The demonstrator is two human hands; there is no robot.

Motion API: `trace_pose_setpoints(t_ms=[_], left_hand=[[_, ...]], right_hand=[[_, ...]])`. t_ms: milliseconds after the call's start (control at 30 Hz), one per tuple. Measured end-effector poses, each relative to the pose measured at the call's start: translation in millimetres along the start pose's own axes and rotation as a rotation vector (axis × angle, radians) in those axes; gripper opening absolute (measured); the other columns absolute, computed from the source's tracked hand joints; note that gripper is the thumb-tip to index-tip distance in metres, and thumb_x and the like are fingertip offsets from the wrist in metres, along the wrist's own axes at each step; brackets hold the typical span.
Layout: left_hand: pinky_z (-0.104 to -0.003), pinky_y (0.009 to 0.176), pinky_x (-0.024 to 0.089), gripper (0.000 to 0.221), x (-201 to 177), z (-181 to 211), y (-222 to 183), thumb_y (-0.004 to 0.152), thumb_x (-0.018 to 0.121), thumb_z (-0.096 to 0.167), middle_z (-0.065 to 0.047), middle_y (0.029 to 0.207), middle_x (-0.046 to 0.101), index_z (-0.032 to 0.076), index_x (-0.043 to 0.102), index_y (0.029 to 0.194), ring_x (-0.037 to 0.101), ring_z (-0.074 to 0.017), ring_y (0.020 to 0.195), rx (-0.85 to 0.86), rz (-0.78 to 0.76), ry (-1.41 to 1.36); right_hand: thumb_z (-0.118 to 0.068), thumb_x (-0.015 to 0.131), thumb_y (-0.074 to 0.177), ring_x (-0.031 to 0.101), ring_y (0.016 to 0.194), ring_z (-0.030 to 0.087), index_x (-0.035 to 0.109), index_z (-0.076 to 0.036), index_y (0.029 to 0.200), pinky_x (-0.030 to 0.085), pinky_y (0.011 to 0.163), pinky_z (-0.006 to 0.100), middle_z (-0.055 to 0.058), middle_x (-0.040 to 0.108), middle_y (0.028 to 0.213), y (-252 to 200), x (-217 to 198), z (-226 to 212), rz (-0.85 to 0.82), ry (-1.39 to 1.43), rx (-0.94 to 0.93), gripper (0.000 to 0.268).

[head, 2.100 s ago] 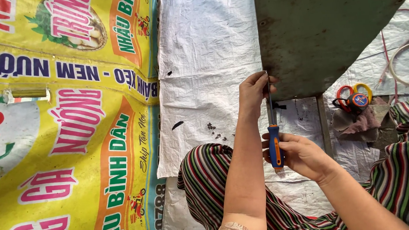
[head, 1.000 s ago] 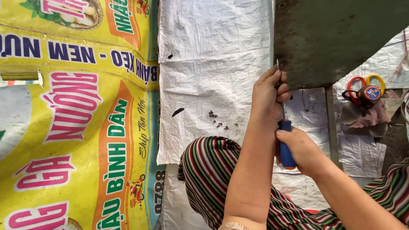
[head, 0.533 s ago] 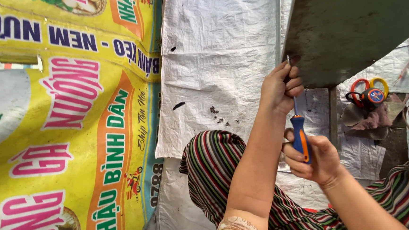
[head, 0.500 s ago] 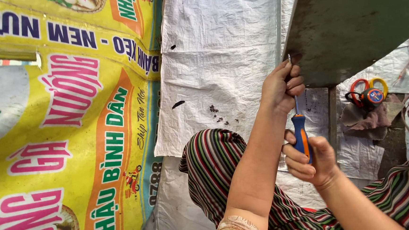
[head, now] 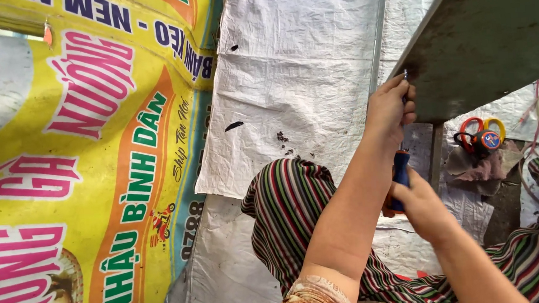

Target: Using a screwdriver to align or fasten components of a metal frame while sitting on a tarp.

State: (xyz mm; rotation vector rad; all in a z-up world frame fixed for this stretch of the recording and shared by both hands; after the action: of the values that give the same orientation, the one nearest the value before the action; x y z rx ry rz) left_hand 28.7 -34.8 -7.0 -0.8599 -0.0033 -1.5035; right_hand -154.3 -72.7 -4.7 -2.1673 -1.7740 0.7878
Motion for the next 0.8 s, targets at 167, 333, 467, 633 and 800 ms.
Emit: trace_pose_setpoints(t_ms=[167,333,467,633,800], left_hand=[[-0.019,0.037,0.023,0.037,1.4,-34.1,31.5,0.105,0.047,0.011,-0.002,0.078,0.055,0.009,0.045,0.141,0.030,-0.0034,0.047,-0.241,-0.259,-0.470],[-0.020,0.040,0.031,0.018,-5.5,-50.6,50.8,0.107,0.050,0.009,-0.007,0.086,0.063,0.005,0.053,0.124,0.041,-0.0058,0.053,-0.198,-0.307,-0.505],[-0.024,0.053,0.059,0.029,-8.0,-56.9,60.0,0.100,0.062,0.005,-0.015,0.098,0.070,-0.001,0.058,0.128,0.066,-0.0134,0.067,-0.016,-0.199,-0.336],[-0.024,0.057,0.062,0.020,-11.3,-40.9,57.6,0.104,0.058,0.005,-0.014,0.097,0.070,-0.004,0.060,0.122,0.070,-0.0161,0.069,-0.057,-0.141,-0.344],[-0.023,0.052,0.060,0.026,-10.0,-9.7,34.2,0.102,0.062,0.012,-0.014,0.090,0.071,-0.005,0.059,0.121,0.069,-0.0149,0.065,-0.053,-0.094,-0.233]], right_hand=[[-0.026,0.052,0.104,0.063,0.090,0.034,0.056,0.008,0.131,0.046,0.081,0.049,0.024,0.067,0.103,-0.6,10.7,10.5,-0.706,1.241,0.117,0.043],[-0.013,0.050,0.105,0.058,0.089,0.028,0.053,0.006,0.131,0.044,0.079,0.044,0.020,0.063,0.109,14.1,-3.5,25.6,-0.412,0.711,0.010,0.032],[-0.010,0.062,0.097,0.051,0.072,0.014,0.060,0.005,0.120,0.040,0.061,0.025,0.011,0.063,0.095,8.9,-1.2,3.1,-0.094,0.412,0.034,0.027],[-0.015,0.065,0.097,0.050,0.067,0.018,0.063,0.006,0.102,0.041,0.059,0.030,0.012,0.061,0.080,-2.2,-4.8,-25.3,0.011,0.083,-0.047,0.022],[-0.022,0.068,0.093,0.055,0.064,0.022,0.067,0.004,0.095,0.046,0.062,0.034,0.014,0.065,0.074,-7.2,-7.0,-37.8,0.103,-0.227,-0.057,0.026]])
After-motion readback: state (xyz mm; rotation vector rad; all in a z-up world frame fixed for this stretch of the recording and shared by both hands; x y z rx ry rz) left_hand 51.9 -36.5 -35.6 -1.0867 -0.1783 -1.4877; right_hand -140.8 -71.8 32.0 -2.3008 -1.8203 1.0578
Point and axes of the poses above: each hand's wrist, its own y-axis towards the middle knuckle, its own x-axis out of the palm, z = x × y, the point moved 6 cm from there along y, towards the middle knuckle
